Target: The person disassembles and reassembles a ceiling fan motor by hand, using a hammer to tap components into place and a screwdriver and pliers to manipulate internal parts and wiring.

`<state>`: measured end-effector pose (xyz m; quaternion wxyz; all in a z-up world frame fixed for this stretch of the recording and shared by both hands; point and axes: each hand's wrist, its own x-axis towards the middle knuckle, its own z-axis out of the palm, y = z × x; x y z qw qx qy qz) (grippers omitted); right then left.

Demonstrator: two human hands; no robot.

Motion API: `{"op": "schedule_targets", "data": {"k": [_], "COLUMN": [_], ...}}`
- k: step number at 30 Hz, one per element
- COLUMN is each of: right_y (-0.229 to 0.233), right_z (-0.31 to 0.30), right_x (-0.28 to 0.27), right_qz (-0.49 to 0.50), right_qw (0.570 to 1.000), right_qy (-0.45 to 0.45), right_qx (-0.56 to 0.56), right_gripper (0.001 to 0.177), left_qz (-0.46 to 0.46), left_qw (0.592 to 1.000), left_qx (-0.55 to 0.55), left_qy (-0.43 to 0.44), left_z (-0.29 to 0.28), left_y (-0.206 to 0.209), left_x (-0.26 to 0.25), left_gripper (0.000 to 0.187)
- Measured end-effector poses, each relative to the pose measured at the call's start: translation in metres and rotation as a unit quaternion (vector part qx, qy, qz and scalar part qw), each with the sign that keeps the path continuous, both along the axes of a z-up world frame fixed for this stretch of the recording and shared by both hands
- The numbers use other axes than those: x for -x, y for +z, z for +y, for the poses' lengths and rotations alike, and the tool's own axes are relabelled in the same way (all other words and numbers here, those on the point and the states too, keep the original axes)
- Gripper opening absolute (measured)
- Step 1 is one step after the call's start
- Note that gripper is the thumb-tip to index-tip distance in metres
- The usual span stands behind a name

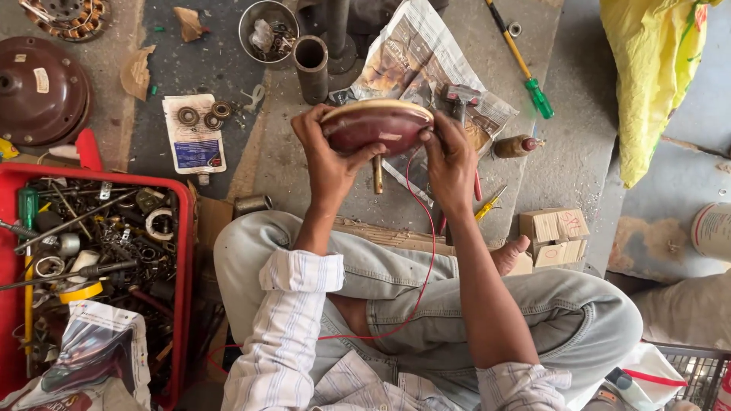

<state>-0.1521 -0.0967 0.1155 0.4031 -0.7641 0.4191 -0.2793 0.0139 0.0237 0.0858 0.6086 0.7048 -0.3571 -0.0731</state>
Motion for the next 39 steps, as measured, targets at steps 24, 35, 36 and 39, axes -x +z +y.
{"op": "schedule_targets", "data": {"k": [24, 35, 36, 39], "right_y": [-0.026, -0.064, -0.071, -0.079], "right_z": [0.082, 0.054, 0.055, 0.067], "right_x": [0.003, 0.006, 0.003, 0.001], "right_qz": [0.085, -0.242, -0.271, -0.291], "right_qw": [0.994, 0.737, 0.735, 0.787], "right_qy": [0.001, 0.011, 0.045, 0.048], "right_qx": [0.075, -0.631, -0.62, -0.541], "right_gripper": [0.023, 0.034, 0.034, 0.028], "left_qz": [-0.106, -0.049, -0.046, -0.001], "left_qw": [0.977, 0.98, 0.98, 0.975], "left_qx": [-0.106, -0.083, -0.082, -0.086], "left_qy": [-0.152, -0.173, -0.175, -0.203], "left_z": [0.012, 0.017, 0.018, 0.014], "left_y": [0.046, 0.044, 0.042, 0.039], "left_x": [-0.001, -0.006, -0.007, -0.006], "left_gripper": [0.068, 0.064, 0.063, 0.065]}}
